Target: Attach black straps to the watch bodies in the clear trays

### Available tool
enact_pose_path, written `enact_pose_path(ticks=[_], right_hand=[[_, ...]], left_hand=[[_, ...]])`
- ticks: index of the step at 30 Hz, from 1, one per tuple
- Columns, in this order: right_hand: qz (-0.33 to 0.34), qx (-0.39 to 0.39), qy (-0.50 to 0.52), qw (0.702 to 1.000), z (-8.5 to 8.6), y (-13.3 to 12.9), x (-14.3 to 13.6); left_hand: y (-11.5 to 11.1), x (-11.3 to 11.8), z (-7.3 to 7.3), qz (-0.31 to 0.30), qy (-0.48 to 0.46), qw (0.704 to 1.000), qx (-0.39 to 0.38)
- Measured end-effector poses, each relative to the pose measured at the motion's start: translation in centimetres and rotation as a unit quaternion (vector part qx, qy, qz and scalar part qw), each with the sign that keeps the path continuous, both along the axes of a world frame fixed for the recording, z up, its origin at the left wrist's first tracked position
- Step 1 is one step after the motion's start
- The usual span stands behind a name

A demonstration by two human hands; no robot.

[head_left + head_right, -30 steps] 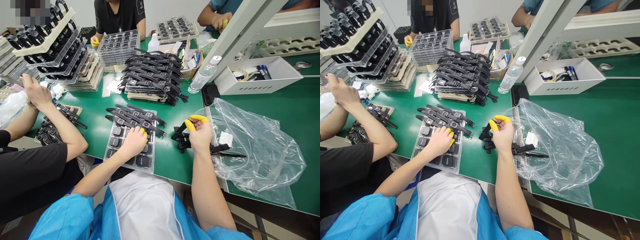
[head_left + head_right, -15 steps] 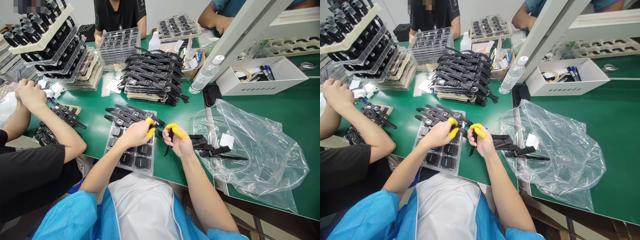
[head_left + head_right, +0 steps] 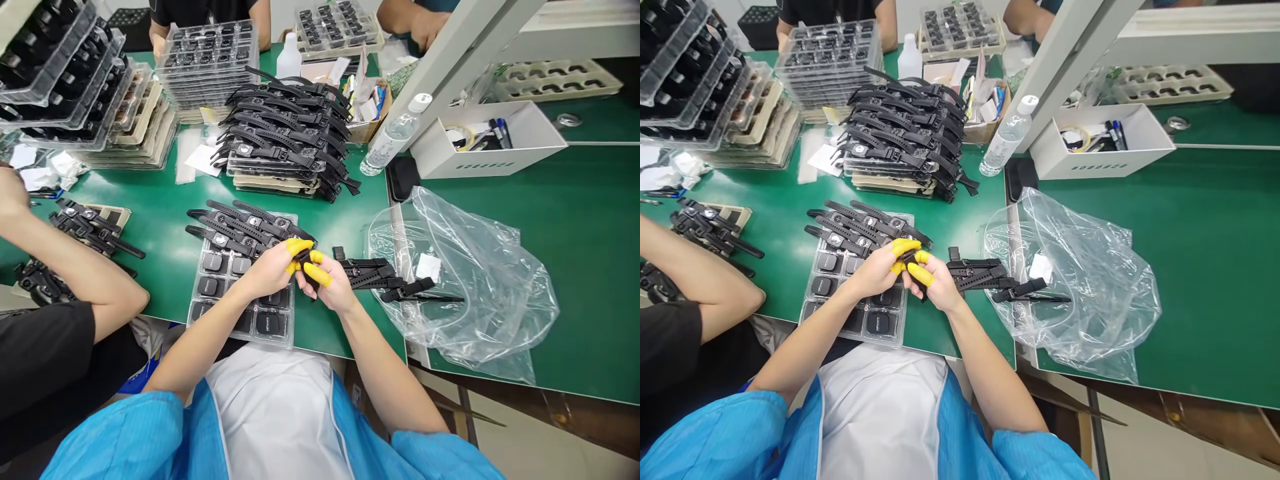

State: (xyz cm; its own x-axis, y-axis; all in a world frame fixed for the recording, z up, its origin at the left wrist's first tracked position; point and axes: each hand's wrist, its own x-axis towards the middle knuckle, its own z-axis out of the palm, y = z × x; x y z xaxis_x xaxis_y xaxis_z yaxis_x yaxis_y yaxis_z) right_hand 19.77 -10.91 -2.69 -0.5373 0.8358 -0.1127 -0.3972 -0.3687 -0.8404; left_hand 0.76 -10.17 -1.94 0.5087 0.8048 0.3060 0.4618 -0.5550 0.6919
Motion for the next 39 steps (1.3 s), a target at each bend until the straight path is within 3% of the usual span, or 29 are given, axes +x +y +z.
enact_pose_path(ticks=[7,15,22,28,33,39], right_hand=[[0.012,-0.009,-0.002,1.000,-0.28,0.13,0.20],[-0.005,-0.056,0.029,0.998,-0.18,0.33,-0.08],[-0.002,-0.091,0.044,0.995,-0.01,0.68,0.29],[0.007,-0.091,0.034,0.995,-0.06,0.78,0.36],[0.019,-0.106,0.027,0.994,-0.20,0.82,0.24],[0.052,-0.109,0.030,0.992,-0.27,0.97,0.50]], left_hand=[[-0.03,-0.28,-0.13,-0.014,0.013,0.999,0.031],[-0.02,-0.01,-0.59,0.016,0.032,0.998,0.052],[-0.20,-0.16,0.16,-0.015,0.015,1.000,0.014],[-0.33,0.01,0.31,-0.001,0.031,1.000,0.008],[-0.43,0.42,0.30,0.062,0.086,0.993,0.053],[-0.33,0.27,0.26,0.055,0.131,0.986,0.085]])
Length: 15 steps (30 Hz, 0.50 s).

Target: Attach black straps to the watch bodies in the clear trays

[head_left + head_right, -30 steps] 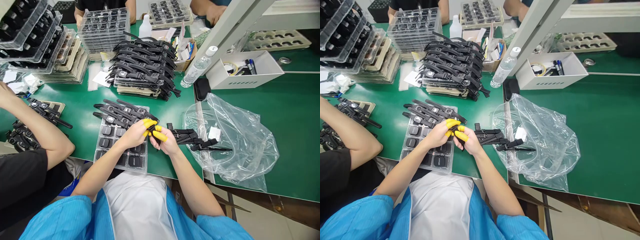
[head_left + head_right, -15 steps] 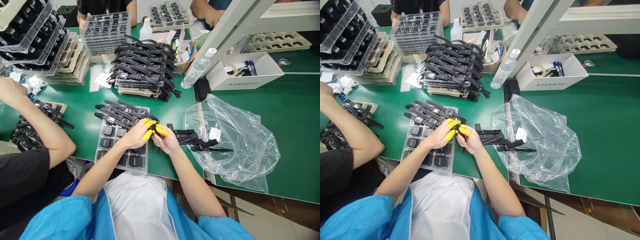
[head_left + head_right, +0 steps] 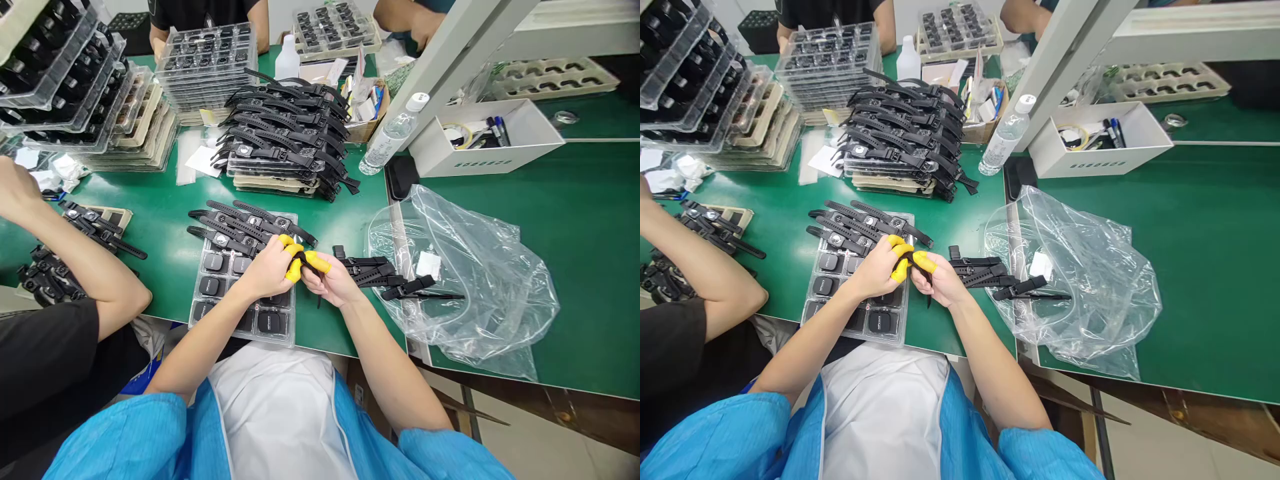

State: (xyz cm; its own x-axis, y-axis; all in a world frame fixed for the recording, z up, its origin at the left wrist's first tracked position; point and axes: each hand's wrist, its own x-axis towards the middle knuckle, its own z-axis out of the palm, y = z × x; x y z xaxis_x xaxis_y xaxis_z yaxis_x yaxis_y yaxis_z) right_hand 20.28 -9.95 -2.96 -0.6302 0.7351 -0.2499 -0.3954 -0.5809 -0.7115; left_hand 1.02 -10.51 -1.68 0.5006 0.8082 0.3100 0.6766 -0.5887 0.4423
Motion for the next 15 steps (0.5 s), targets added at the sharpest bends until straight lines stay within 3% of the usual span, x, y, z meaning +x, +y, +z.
enact_pose_path(ticks=[6,15], right_hand=[[-0.009,0.023,-0.017,1.000,0.09,-0.36,-0.25],[-0.015,0.053,-0.046,0.997,-0.87,-0.48,-0.19]], left_hand=[[0.08,-0.44,0.10,-0.027,-0.059,0.997,-0.037],[-0.03,-0.35,0.20,-0.031,-0.009,0.999,-0.015]])
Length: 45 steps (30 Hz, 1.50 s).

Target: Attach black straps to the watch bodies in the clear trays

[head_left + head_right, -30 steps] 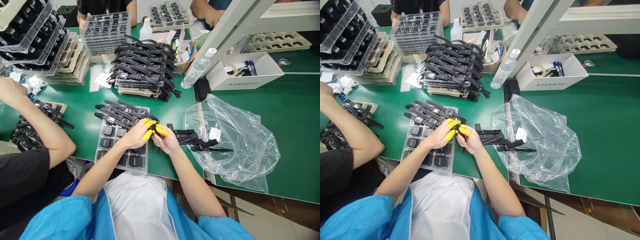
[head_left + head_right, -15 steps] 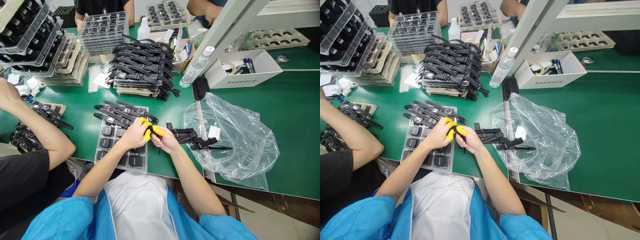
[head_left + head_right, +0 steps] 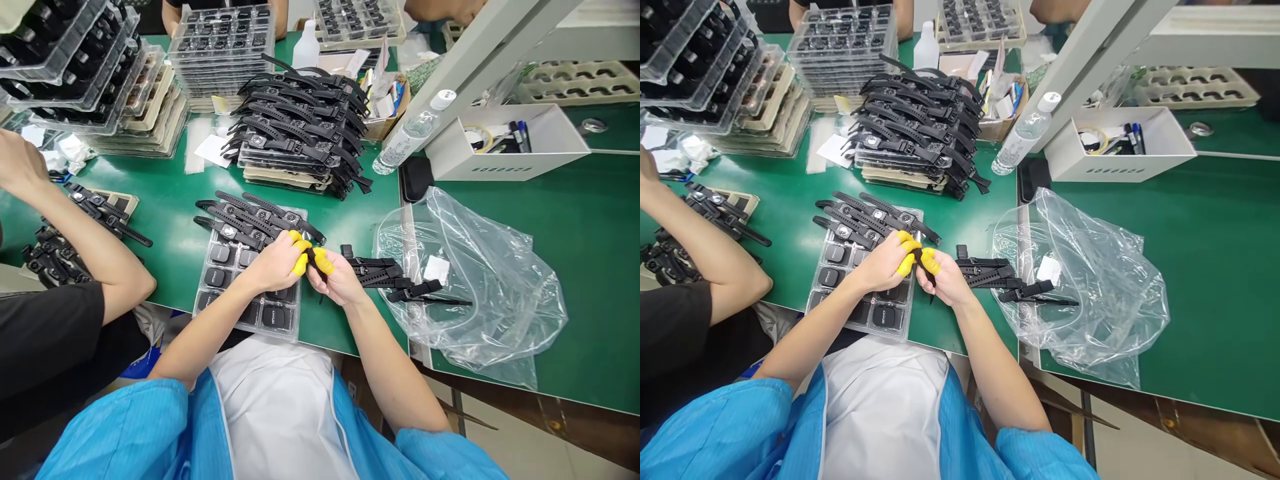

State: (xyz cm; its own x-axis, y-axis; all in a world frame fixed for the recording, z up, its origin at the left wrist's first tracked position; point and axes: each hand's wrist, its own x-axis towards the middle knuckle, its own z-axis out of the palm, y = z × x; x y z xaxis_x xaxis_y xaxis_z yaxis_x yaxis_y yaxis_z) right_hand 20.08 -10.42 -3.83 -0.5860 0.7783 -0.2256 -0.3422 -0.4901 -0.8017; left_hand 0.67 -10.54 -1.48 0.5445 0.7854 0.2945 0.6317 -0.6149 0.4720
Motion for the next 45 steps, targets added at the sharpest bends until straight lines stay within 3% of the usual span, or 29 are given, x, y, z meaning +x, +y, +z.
enact_pose_path(ticks=[9,21,31,39,45], right_hand=[[-0.027,0.060,-0.028,0.997,-0.75,-0.45,-0.74],[-0.028,0.006,0.003,1.000,-0.22,-0.25,-0.83],[-0.010,-0.032,-0.024,0.999,-0.17,-0.13,-0.66],[-0.040,0.042,-0.045,0.997,-0.22,-0.33,-0.88],[-0.071,0.073,-0.006,0.995,0.10,-0.31,-0.89]], left_hand=[[0.14,-0.33,-0.25,-0.007,-0.072,0.996,-0.043],[-0.01,-0.01,0.37,-0.005,-0.035,0.999,-0.035],[-0.07,-0.29,0.35,0.015,0.089,0.995,-0.036],[0.21,-0.69,0.24,-0.006,-0.071,0.995,-0.064],[0.27,-0.70,0.56,0.037,-0.218,0.969,-0.110]])
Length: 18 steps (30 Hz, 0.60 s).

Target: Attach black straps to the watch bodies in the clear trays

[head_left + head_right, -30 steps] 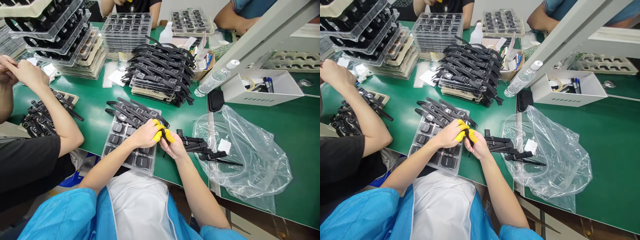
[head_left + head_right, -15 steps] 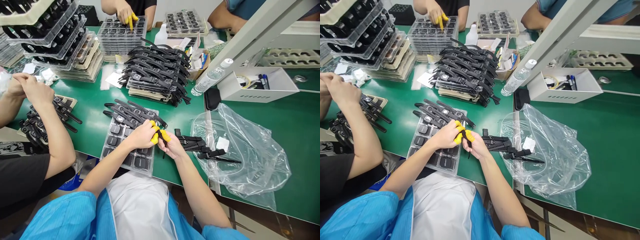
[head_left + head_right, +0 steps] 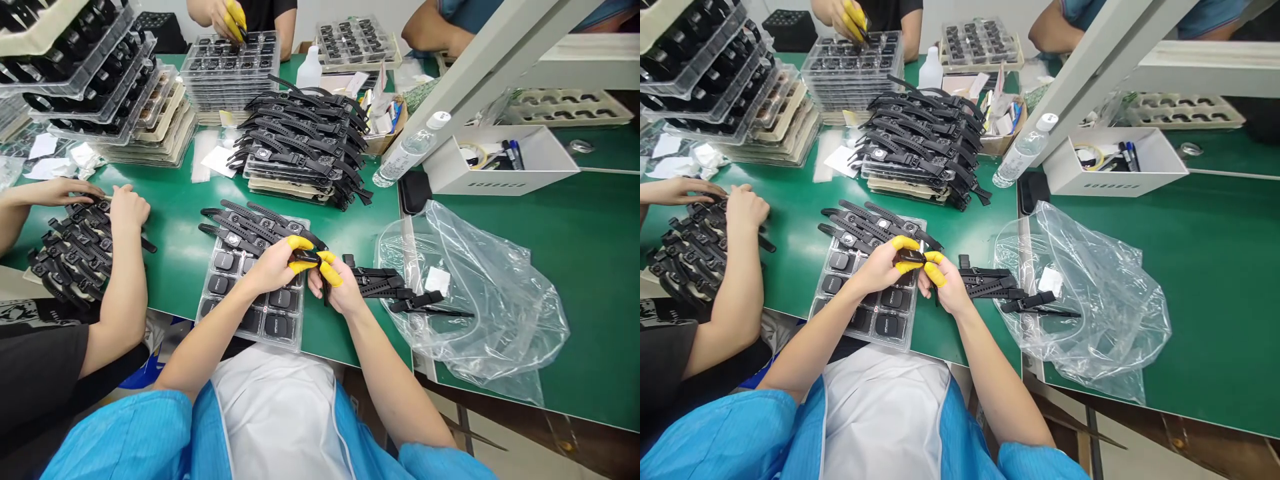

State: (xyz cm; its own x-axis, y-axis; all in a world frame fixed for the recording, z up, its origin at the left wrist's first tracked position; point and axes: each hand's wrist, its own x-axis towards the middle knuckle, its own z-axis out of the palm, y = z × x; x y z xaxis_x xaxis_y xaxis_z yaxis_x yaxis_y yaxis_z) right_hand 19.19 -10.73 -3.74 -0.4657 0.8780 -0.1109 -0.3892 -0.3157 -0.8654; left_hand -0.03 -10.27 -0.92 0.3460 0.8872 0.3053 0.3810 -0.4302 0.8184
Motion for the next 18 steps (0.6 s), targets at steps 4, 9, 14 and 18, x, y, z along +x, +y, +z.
enact_pose_path(ticks=[4,9,14,18], right_hand=[[0.047,-0.025,0.053,0.997,0.5,-0.1,-0.3],[0.170,-0.105,0.072,0.977,0.6,0.1,-0.1],[0.189,-0.130,0.021,0.973,0.5,0.4,0.3],[0.166,-0.113,0.004,0.980,0.7,0.5,0.6]], left_hand=[[0.1,0.5,0.1,0.023,-0.075,0.997,0.004],[0.8,0.3,0.5,0.133,-0.282,0.947,-0.076],[1.5,-0.4,1.0,0.271,-0.412,0.868,-0.056],[1.7,-0.3,1.0,0.299,-0.422,0.853,-0.067]])
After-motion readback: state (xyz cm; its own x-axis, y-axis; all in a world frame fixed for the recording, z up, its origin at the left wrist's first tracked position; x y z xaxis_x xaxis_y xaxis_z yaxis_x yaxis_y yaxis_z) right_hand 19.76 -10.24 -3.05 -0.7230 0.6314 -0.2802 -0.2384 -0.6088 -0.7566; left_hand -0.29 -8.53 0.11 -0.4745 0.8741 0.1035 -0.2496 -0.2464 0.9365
